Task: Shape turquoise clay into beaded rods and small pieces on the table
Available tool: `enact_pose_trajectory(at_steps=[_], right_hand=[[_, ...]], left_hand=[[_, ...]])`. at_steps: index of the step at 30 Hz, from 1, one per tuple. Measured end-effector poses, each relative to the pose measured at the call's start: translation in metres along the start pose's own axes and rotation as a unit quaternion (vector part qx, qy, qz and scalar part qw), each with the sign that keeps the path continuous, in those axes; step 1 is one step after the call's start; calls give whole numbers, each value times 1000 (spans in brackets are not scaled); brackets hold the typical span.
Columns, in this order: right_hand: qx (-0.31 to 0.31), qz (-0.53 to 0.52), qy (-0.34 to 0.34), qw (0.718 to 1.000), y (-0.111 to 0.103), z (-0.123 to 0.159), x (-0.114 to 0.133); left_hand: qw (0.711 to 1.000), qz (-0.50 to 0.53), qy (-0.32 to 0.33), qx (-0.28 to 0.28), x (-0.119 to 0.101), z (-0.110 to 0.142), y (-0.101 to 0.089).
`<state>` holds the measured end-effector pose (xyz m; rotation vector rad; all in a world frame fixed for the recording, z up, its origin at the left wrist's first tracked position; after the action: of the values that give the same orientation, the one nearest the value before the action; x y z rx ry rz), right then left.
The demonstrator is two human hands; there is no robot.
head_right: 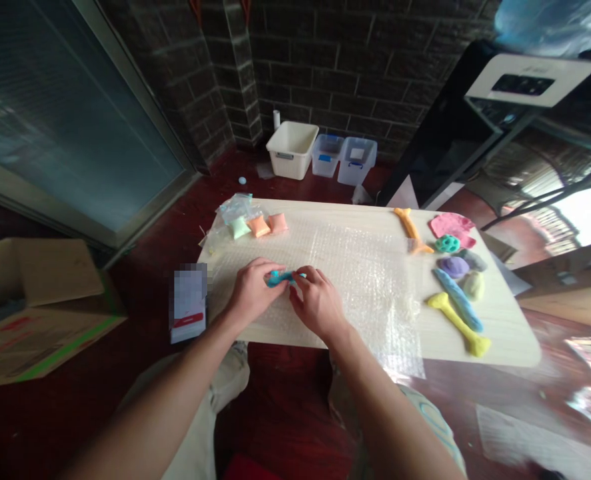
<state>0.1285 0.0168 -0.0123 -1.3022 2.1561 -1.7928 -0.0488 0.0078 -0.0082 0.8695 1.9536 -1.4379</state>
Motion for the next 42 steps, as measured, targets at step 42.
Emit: enact_pose_trajectory(at_steps=[42], right_hand=[[-140,-199,29,969,-60,30,-11]], left_hand=[[724,587,-243,268,-44,5,34]])
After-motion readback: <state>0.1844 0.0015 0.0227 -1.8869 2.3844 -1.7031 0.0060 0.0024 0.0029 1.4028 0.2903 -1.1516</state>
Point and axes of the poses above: each hand's wrist, its own z-axis away from the middle knuckle, its own y-axis out of the palm, x = y × z, the point moved 1 cm from there along -z, towards the middle knuckle, and after that the axes turned 1 degree about -y, right-handed, at the moved point
